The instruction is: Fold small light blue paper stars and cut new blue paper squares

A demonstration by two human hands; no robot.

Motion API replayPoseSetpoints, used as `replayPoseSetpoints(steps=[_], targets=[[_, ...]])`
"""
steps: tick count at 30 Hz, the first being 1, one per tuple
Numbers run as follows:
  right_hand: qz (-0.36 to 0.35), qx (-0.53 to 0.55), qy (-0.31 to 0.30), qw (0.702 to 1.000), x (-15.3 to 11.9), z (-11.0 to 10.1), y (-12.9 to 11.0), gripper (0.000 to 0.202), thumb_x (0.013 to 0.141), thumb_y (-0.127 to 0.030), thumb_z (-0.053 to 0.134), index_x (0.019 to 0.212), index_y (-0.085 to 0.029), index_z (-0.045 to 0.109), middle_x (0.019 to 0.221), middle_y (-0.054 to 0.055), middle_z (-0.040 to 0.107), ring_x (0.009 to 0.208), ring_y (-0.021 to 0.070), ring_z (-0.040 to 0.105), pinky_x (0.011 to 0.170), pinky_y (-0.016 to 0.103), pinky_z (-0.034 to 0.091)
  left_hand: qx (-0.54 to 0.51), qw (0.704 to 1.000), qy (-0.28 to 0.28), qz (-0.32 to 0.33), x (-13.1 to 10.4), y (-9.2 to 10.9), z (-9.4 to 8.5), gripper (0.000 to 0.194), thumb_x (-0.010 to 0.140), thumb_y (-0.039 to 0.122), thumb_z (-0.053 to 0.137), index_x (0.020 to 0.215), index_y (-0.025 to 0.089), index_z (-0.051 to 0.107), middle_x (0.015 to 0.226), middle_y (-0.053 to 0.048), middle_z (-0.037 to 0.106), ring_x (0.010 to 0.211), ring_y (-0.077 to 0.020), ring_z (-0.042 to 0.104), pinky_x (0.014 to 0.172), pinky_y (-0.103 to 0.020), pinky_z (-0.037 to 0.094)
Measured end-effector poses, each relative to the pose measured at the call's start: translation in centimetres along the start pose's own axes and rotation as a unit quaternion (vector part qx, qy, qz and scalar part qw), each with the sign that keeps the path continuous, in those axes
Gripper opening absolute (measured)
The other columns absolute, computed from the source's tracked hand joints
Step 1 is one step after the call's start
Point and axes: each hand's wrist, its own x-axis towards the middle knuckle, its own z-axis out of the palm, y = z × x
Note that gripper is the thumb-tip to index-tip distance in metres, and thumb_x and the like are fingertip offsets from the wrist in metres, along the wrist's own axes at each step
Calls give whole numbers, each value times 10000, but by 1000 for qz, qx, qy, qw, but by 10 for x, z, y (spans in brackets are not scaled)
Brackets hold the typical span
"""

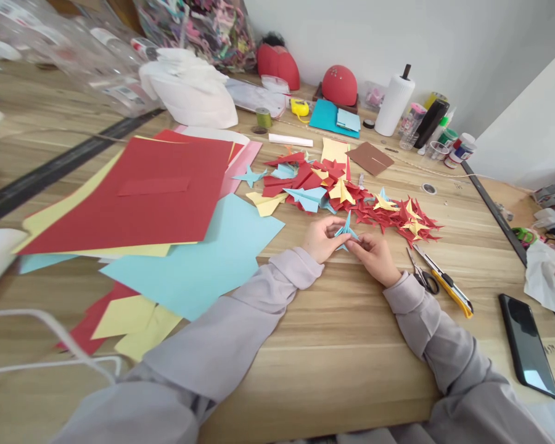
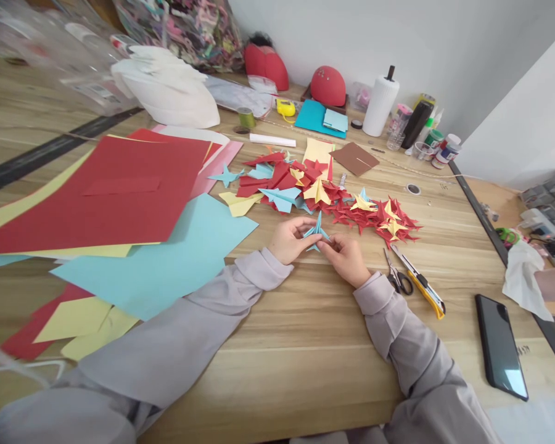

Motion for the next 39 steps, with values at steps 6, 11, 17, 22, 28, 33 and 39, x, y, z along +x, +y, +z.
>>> replayPoseSetpoints(steps=[6,11,17,22,28,33,39], targets=[[-16,2,-16,1000,0,1,-3,291,732,-452,612,712,-165,657,580,-3,569,494,105,412,464,234,305,15,1000,8,21,-3,3,3,314,568,233,747,837,145,613,812,-65,704,793,-212,658,748,-352,520],[-6,-7,-8,1000,0,3,4,249,734,-418,622,729,-173,671,610,6,615,506,114,455,482,235,342,28,999,8,28,-4,0,5,335,578,251,744,866,146,608,821,-73,694,820,-230,655,752,-368,513],[-16,14,22,1000,2,1,8,254,719,-426,637,675,-177,655,592,1,604,559,136,506,503,239,380,29,999,-4,36,-8,1,6,469,559,237,750,980,146,562,934,-99,668,867,-228,639,727,-334,501],[-7,7,13,1000,1,-1,4,246,739,-404,612,677,-168,646,558,-11,570,489,109,451,463,233,351,-18,998,-39,52,-12,11,6,578,563,272,759,1074,153,515,1001,-108,635,897,-214,620,692,-294,503],[-4,-13,12,1000,1,-2,0,191,711,-339,631,639,-162,631,531,-20,534,466,95,407,459,237,316,-47,995,7,92,-10,9,6,353,673,363,686,946,159,594,845,-62,661,823,-188,630,731,-314,502],[4,6,27,1000,1,-1,3,197,705,-362,644,664,-170,625,554,-7,563,474,107,450,451,240,350,-16,997,50,61,-6,9,4,237,612,349,711,701,146,625,653,-22,641,617,-156,603,607,-302,499],[26,57,68,996,-2,0,6,257,705,-429,658,745,-198,554,516,-28,546,415,119,488,411,249,381,-53,997,42,42,-2,12,1,222,578,319,721,603,154,574,577,-1,625,543,-138,595,570,-288,497]])
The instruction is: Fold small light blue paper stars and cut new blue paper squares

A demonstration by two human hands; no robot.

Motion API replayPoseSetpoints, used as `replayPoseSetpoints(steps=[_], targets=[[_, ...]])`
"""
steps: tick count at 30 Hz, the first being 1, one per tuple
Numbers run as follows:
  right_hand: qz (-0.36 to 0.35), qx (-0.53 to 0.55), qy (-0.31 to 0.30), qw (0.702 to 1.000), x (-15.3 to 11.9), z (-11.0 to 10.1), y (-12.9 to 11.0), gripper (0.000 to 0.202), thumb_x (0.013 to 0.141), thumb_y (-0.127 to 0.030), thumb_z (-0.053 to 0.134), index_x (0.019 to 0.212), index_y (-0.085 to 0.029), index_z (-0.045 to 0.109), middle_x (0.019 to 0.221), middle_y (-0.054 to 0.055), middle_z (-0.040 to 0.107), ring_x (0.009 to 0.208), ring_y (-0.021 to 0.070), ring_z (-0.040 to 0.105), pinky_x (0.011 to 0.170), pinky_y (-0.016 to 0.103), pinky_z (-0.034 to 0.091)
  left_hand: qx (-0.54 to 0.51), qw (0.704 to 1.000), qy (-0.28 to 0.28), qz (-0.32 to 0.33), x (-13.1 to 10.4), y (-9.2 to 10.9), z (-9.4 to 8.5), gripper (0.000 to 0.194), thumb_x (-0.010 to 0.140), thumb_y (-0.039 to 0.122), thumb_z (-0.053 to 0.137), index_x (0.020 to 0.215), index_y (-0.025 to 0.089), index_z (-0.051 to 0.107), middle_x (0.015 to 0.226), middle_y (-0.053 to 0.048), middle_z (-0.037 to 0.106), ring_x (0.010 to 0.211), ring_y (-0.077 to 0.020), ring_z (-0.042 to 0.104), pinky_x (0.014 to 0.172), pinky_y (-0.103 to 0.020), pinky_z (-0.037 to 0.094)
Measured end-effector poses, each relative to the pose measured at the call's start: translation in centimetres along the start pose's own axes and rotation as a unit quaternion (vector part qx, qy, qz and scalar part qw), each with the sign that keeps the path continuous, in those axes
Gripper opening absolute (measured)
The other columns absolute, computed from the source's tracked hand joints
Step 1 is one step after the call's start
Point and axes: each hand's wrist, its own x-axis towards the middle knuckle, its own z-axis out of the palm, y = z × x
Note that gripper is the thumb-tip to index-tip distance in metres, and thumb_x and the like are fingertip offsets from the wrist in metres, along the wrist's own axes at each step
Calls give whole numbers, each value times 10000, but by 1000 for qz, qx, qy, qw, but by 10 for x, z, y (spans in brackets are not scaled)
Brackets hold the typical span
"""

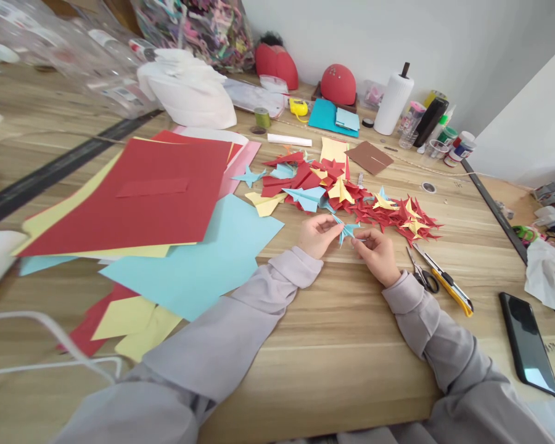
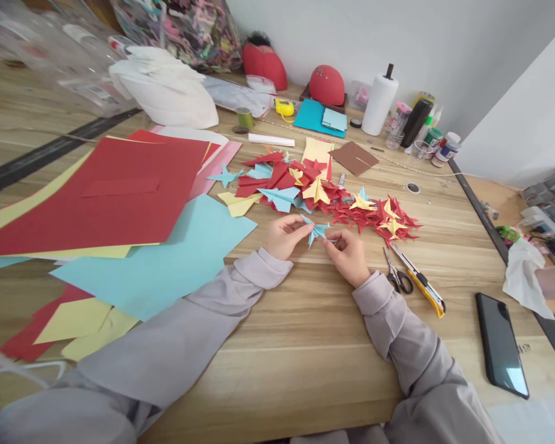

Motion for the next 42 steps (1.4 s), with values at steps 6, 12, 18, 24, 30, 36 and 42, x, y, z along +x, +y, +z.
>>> replayPoseSetpoints(steps=[6,12,18,24,30,36,42], targets=[[-69,-16,17,997,-3,1,2,204,755,-396,621,802,-213,546,683,3,591,508,120,527,485,260,428,-8,1000,-11,-24,0,-1,0,239,573,323,733,627,148,579,572,-3,629,535,-141,602,555,-285,509],[-102,-57,48,992,-2,-1,5,191,790,-391,583,835,-207,607,650,14,585,553,143,531,523,273,430,-48,998,-31,-33,-1,-2,-1,430,567,310,759,894,158,525,737,-27,668,591,-156,640,549,-294,536],[-108,-68,59,990,-2,-2,3,176,801,-381,573,827,-210,606,651,14,580,548,141,520,514,270,418,-5,997,-79,16,-1,-5,-2,261,617,306,732,789,137,632,843,-72,690,719,-178,658,647,-310,549],[-130,-83,43,987,-2,-3,4,134,833,-338,534,837,-218,592,728,24,583,587,142,534,538,276,429,25,995,-91,16,0,-11,-4,210,584,302,754,724,156,701,819,-67,713,788,-207,661,799,-377,533],[-144,-78,39,986,-2,-3,1,113,840,-313,522,826,-219,583,757,24,561,580,138,548,524,274,430,20,995,-94,-21,0,-12,-5,294,552,286,776,796,136,710,807,-80,721,755,-218,675,768,-371,543],[-175,-92,50,979,-3,-3,0,88,844,-279,518,812,-215,570,755,20,555,592,134,543,522,265,426,33,994,-99,-37,-1,-13,-5,332,555,278,773,841,121,710,792,-82,725,718,-214,680,745,-360,555],[-180,-81,49,979,-2,-3,2,90,851,-270,517,809,-204,562,745,6,545,569,113,547,507,245,427,38,994,-97,-44,0,-14,-5,356,554,296,773,849,108,710,797,-92,726,703,-212,679,707,-344,562]])
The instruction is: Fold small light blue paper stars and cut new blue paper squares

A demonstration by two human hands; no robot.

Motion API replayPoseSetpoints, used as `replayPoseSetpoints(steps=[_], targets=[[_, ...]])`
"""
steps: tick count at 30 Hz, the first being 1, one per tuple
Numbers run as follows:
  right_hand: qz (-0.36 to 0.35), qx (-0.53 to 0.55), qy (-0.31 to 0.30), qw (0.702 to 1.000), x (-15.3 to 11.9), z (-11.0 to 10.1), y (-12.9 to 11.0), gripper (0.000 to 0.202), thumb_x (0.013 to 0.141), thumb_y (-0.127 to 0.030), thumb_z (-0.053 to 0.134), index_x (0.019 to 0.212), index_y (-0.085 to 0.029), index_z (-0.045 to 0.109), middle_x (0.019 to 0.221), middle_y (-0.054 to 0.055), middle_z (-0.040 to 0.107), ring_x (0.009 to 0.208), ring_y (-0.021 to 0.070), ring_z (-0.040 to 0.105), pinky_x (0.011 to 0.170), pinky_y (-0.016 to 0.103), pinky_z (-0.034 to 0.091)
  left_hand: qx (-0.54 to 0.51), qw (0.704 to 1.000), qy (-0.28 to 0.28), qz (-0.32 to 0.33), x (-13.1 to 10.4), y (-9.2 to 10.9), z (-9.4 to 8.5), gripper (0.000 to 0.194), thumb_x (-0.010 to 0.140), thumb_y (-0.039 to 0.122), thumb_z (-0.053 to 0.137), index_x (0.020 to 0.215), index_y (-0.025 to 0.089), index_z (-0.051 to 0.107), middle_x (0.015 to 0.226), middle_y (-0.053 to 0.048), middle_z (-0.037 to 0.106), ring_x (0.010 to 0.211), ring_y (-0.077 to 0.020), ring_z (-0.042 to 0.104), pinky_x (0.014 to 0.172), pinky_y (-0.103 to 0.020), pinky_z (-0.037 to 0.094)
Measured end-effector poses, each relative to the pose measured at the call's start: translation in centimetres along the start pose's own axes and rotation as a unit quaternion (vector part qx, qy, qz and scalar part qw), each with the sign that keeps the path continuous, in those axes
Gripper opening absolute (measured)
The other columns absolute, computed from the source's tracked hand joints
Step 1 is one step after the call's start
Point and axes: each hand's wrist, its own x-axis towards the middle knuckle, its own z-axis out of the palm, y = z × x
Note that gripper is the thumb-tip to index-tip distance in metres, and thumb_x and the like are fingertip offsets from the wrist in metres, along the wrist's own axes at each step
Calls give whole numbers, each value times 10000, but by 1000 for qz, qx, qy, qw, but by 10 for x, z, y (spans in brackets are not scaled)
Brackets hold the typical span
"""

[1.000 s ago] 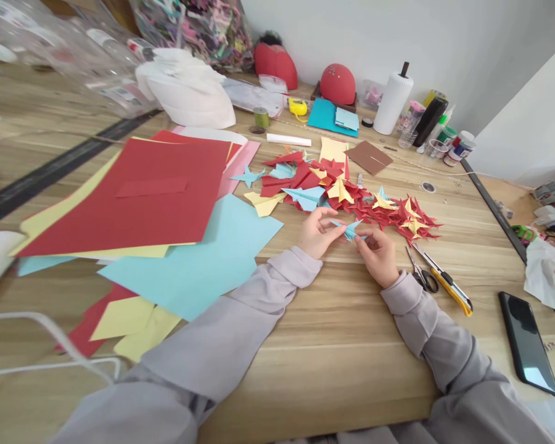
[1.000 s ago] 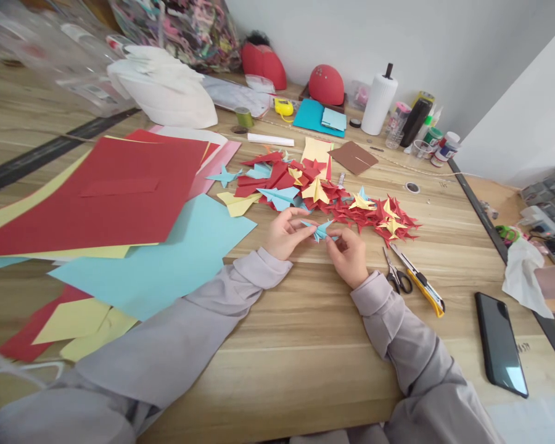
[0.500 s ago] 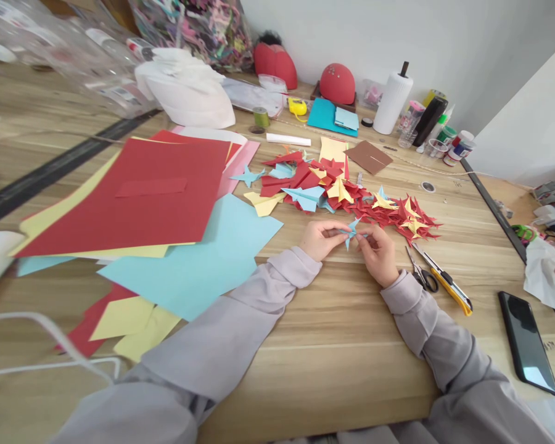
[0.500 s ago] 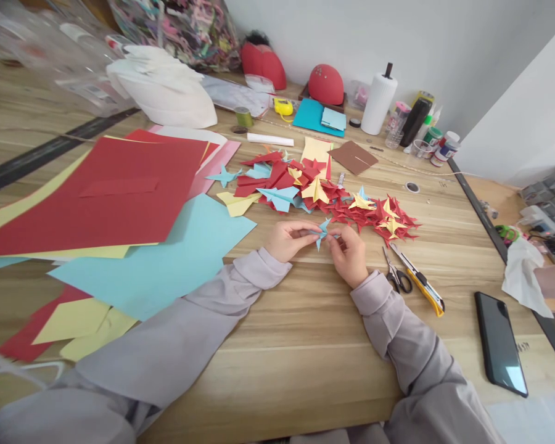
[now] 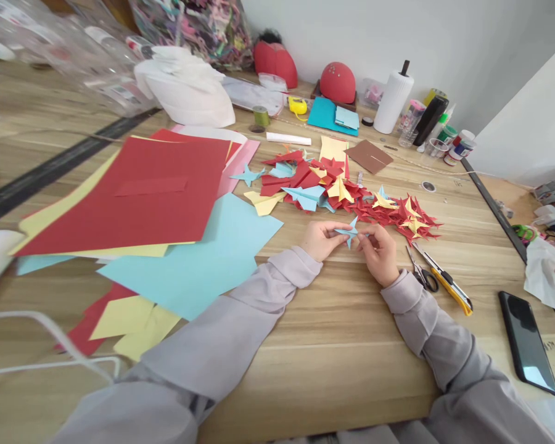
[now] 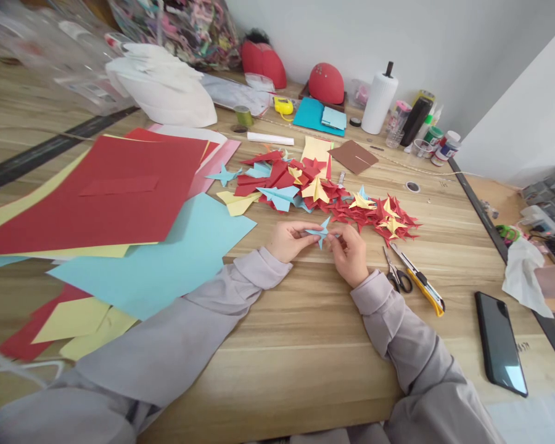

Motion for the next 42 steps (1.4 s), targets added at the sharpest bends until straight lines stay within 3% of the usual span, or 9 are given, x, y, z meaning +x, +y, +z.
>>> replayPoseSetpoints(steps=[8,14,19,27,32,42], targets=[[24,-15,-1,1000,1,1,0,114,798,-303,592,841,-198,588,653,-11,548,546,115,492,493,240,391,-21,1000,-12,-14,-2,2,1,357,557,281,770,857,104,695,731,-70,713,660,-184,663,673,-318,558],[79,68,37,994,4,1,2,143,797,-337,595,813,-199,559,544,-40,527,459,110,484,453,239,371,-87,996,-13,21,-3,8,2,543,596,227,731,1096,152,533,789,-29,656,652,-166,649,574,-286,536],[103,98,78,987,7,1,3,182,780,-361,613,816,-199,538,493,-68,487,421,99,462,427,223,351,-52,998,-24,37,-3,5,2,272,592,192,724,786,141,540,759,-16,615,632,-135,624,588,-266,514],[85,58,65,993,4,1,1,152,799,-340,595,833,-199,548,504,-56,514,429,102,460,452,233,356,65,991,-52,101,-5,1,3,117,623,200,707,679,130,632,730,-44,624,672,-138,589,636,-273,483],[79,52,55,994,4,1,2,136,806,-328,584,843,-201,552,510,-56,508,442,109,480,462,236,366,101,987,-47,114,-5,2,3,84,629,191,696,653,132,641,709,-44,630,646,-129,576,605,-251,467],[53,26,28,998,2,2,1,105,818,-305,569,839,-202,563,564,-40,536,482,109,490,491,242,383,102,992,-53,58,-5,1,2,105,568,202,724,563,140,639,583,-35,636,535,-126,550,524,-248,446]])
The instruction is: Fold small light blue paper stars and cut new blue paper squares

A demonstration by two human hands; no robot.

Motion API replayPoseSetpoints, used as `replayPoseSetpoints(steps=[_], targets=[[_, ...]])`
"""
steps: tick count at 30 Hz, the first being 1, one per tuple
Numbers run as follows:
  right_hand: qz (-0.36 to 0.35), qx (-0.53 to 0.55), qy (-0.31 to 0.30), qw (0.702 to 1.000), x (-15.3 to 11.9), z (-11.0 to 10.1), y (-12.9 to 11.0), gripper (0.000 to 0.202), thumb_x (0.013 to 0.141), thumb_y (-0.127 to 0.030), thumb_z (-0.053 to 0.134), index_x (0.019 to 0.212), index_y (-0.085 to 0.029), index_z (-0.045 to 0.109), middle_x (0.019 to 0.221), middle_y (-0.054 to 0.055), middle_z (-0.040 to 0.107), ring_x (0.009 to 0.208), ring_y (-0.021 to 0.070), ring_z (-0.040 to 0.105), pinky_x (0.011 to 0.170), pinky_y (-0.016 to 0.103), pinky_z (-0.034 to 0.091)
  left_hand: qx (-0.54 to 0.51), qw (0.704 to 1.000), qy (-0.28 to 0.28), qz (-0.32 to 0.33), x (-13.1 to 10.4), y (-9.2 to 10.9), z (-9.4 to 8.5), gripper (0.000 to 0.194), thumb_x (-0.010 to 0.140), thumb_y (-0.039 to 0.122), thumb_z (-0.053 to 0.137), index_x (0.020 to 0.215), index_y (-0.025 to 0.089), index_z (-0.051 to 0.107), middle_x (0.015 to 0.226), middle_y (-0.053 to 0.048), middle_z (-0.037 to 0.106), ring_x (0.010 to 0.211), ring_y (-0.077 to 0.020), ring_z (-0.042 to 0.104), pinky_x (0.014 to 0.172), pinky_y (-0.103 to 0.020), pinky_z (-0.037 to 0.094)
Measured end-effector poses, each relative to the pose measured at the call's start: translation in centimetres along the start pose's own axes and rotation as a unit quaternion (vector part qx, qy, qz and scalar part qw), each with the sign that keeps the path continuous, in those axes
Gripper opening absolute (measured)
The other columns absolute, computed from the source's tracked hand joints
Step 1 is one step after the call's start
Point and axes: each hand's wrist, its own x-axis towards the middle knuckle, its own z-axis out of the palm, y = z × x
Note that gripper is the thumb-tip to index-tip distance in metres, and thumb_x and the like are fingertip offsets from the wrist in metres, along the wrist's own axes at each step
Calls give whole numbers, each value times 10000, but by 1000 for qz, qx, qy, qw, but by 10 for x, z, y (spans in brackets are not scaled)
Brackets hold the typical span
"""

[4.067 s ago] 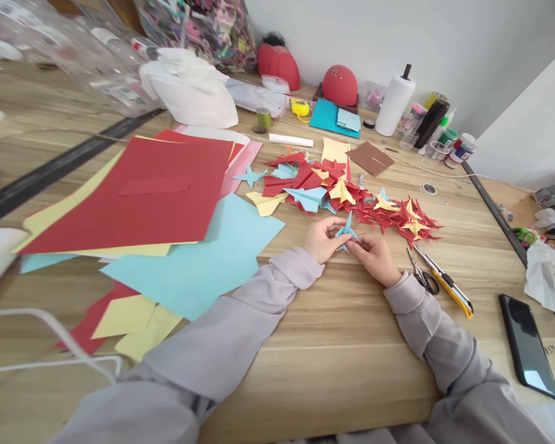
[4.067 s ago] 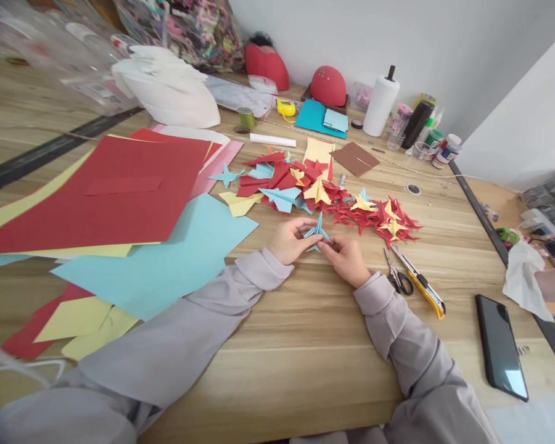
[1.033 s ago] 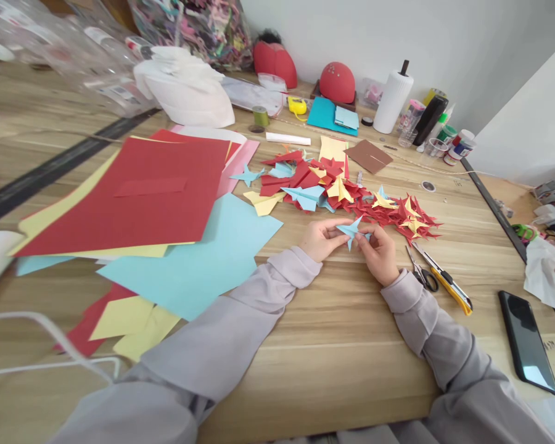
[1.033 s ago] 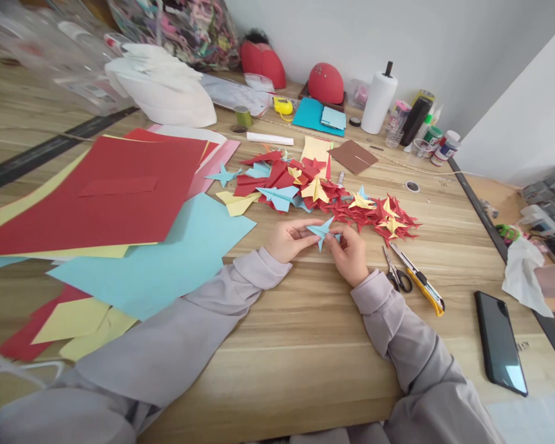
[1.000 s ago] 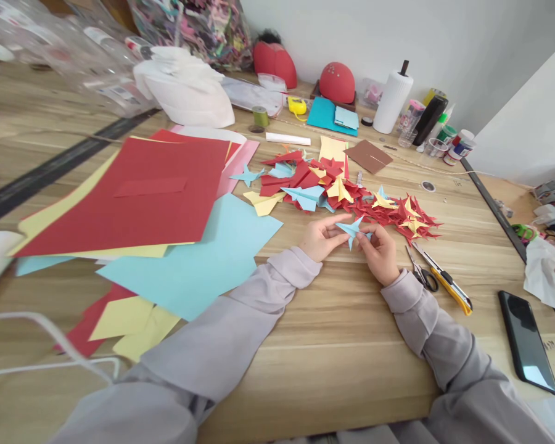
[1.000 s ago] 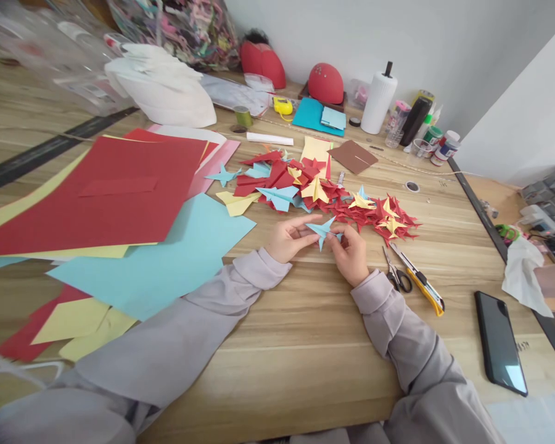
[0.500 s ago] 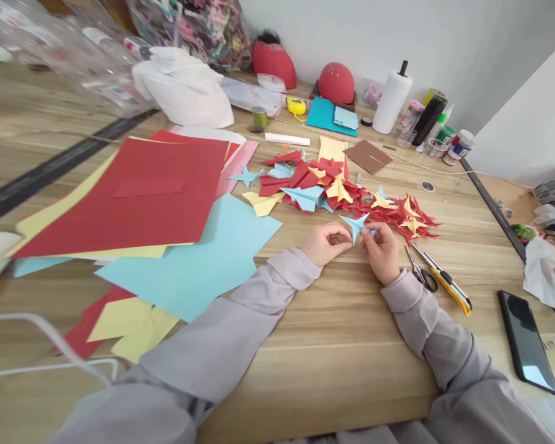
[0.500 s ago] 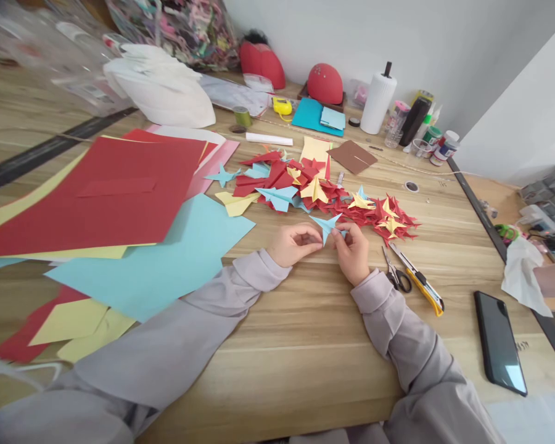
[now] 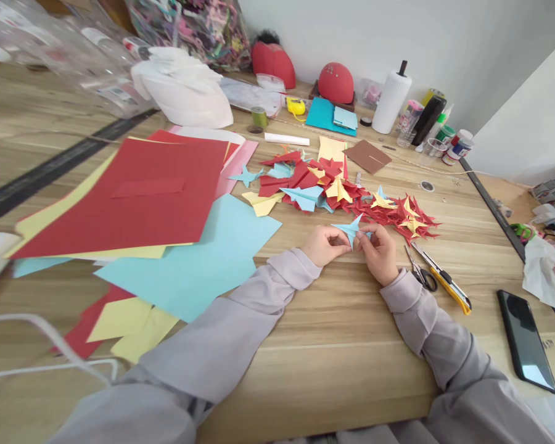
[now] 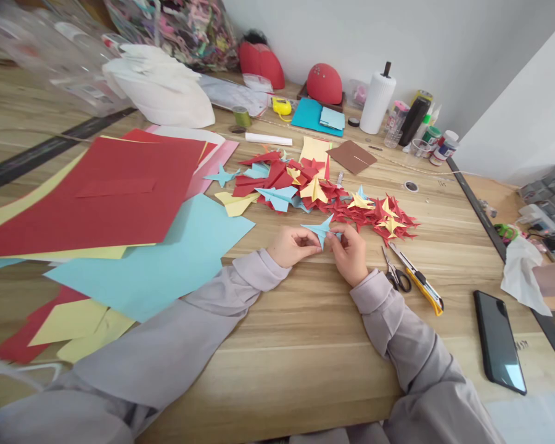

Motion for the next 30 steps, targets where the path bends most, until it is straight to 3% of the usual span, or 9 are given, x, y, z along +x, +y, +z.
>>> replayPoseSetpoints(steps=[8,16,24,30], targets=[[-5,-8,-6,1000,-1,0,0,117,817,-325,566,832,-208,570,603,-26,535,509,117,493,491,251,395,-57,998,6,-8,0,5,0,158,515,186,754,488,144,604,579,-38,635,527,-128,566,515,-258,456],[-14,16,-5,1000,-1,0,0,94,814,-304,576,821,-211,562,614,-27,540,503,117,524,493,256,405,-72,996,18,-57,0,4,1,180,500,178,754,516,128,582,582,-37,638,497,-116,561,486,-245,446],[35,137,14,990,2,-3,-4,184,775,-363,620,825,-202,548,561,-45,538,468,105,521,458,236,397,-209,975,24,-68,6,1,-3,451,482,181,794,854,143,542,719,-24,679,629,-146,646,646,-298,526],[72,188,-82,976,-2,-4,-6,229,731,-404,661,768,-201,560,536,-37,551,466,116,519,472,261,434,-170,982,59,-64,9,0,-8,335,589,317,760,849,129,660,808,-68,707,796,-202,659,743,-335,521]])
